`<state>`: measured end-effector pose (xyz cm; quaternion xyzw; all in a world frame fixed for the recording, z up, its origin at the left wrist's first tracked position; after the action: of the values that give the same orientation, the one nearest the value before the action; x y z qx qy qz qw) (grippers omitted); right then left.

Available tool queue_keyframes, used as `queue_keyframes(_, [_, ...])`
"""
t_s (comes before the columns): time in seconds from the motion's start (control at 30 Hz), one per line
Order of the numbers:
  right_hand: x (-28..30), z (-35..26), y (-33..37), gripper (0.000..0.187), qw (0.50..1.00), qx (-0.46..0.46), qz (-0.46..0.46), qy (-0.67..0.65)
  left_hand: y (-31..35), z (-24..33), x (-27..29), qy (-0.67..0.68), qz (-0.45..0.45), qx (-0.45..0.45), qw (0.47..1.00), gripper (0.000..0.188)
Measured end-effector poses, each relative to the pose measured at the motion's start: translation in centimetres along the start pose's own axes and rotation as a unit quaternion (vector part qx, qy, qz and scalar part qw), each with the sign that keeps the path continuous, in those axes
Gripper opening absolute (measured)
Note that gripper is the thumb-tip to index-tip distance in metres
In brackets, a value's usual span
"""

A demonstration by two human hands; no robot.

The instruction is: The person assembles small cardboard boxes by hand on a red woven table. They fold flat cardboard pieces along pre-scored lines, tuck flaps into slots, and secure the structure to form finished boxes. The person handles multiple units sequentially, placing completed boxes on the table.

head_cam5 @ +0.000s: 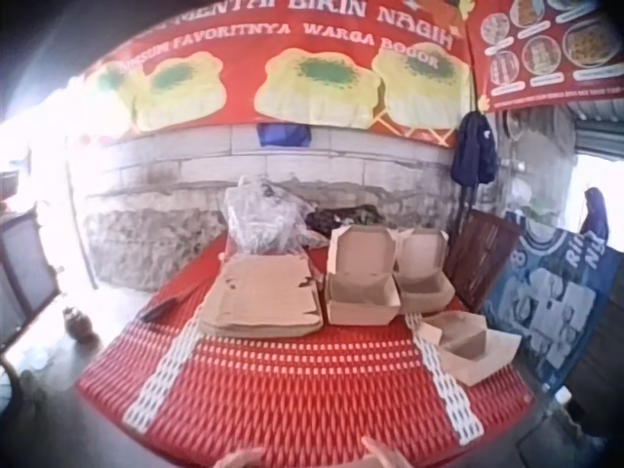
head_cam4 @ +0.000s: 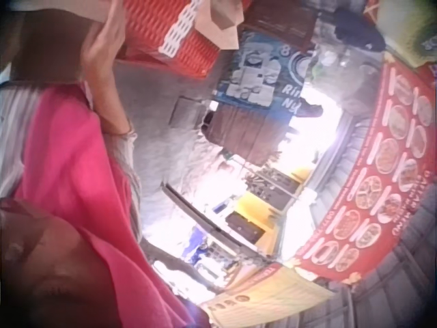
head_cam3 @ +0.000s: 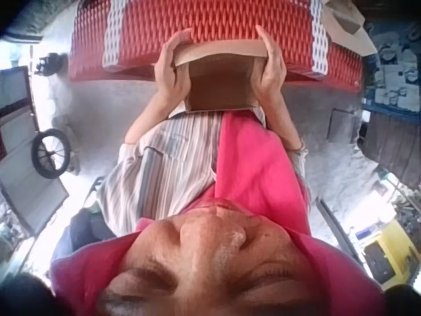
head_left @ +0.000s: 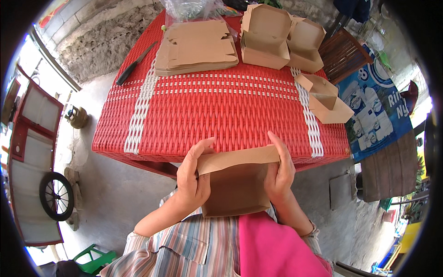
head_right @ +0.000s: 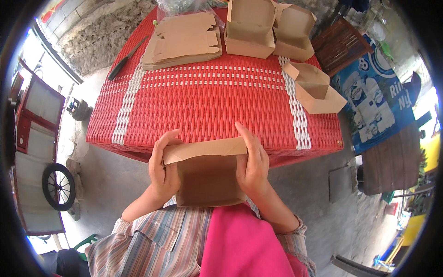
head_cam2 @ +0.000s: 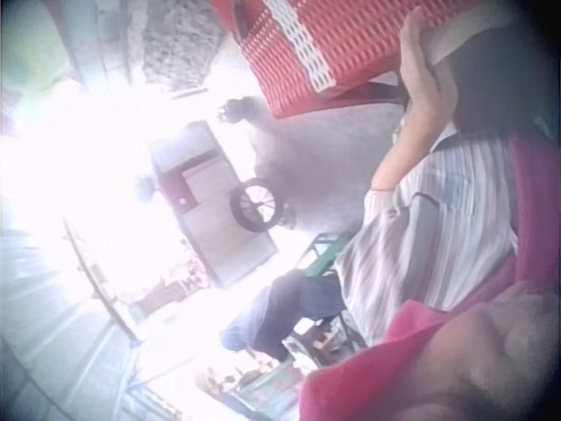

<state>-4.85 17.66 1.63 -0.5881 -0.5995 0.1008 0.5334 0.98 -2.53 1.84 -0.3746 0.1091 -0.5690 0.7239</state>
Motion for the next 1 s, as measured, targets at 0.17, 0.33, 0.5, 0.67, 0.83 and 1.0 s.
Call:
queue_keyframes(0.17, [-0.3,-0.4,1.0,0.039,0.993,-0.011,-0.018,-0.112,0.8,-0.6,-0.4,0.062,-0.010,0.091,0.994,0.047])
queue_keyframes(0.33, [-0.5,-0.2,2.0,0.059,0.984,-0.082,0.029,-0.157,0.9,-0.7,-0.4,0.216,-0.034,0.112,0.969,0.059])
queue_keyframes(0.5, [0.4,0.1,2.0,0.061,0.965,-0.103,0.010,-0.242,0.4,-0.2,-0.2,0.430,-0.063,0.193,0.880,0.087])
queue_keyframes(0.67, [0.4,-1.5,1.0,0.063,0.849,-0.174,-0.011,-0.499,0.5,-1.4,1.0,0.598,-0.140,0.256,0.746,0.094])
queue_keyframes(0.83, [1.8,-1.6,0.9,0.076,0.772,-0.231,-0.111,-0.582,0.6,-0.9,1.5,0.593,-0.124,0.303,0.735,0.088])
queue_keyframes(1.0, [2.8,-2.0,0.9,0.071,0.758,-0.265,-0.150,-0.577,0.7,-0.4,1.7,0.559,-0.135,0.309,0.758,0.069])
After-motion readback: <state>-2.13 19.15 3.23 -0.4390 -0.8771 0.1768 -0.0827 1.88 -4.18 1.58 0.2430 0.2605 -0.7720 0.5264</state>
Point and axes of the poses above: each hand's wrist, its own y-axis away from the middle knuckle, its own x-axis out of the back of the hand, z = x × y, the point moved 1 cm from there along -y, towards the middle knuckle, and after that the axes turned 7 degrees about y, right-handed, at the moved point
